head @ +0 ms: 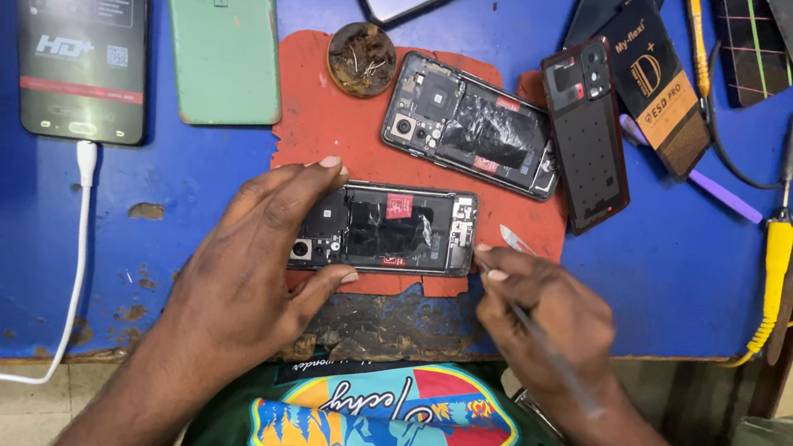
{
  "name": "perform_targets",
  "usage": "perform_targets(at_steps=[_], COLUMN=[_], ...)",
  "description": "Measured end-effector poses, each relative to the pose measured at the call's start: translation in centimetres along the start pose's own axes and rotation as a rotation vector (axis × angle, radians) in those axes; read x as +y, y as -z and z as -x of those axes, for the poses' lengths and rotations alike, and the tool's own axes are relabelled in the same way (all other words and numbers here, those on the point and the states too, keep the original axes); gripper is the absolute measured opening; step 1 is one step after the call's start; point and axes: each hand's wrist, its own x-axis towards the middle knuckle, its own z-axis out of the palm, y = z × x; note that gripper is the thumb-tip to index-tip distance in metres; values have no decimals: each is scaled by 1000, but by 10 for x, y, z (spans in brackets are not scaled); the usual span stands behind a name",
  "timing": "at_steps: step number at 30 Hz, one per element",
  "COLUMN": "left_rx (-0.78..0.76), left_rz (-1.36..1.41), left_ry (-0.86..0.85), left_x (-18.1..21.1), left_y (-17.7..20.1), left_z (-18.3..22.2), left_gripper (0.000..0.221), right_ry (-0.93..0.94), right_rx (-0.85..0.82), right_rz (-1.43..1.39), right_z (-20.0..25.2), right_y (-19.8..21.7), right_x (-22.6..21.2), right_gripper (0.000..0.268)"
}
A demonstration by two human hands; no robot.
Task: The person uses a metal pick and a screwdriver to pry and unscrew components inside a disassembled smartphone. They then use a plastic spudger to separate internal parts and a toothbrush to clean the interior. The phone remains open on the workbench throughout the clip.
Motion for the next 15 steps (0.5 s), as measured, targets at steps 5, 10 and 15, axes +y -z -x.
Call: perform_targets(at_steps=[5,10,15], left_rx=[6,-12,28], left_rz=[4,-2,-30], left_ry=[-18,4,-103], left_x=[0,2,2], left_y=[0,1,2], left_z=[0,-1,1], left_gripper=[89,87,83], right_ry=[210,-194,-342], right_rx=[6,40,287], right_rz=[-38,-451,-250], right_z=[16,38,32], right_y=[-2,5,46], right_x=[-3,2,32], right_gripper=[24,22,29])
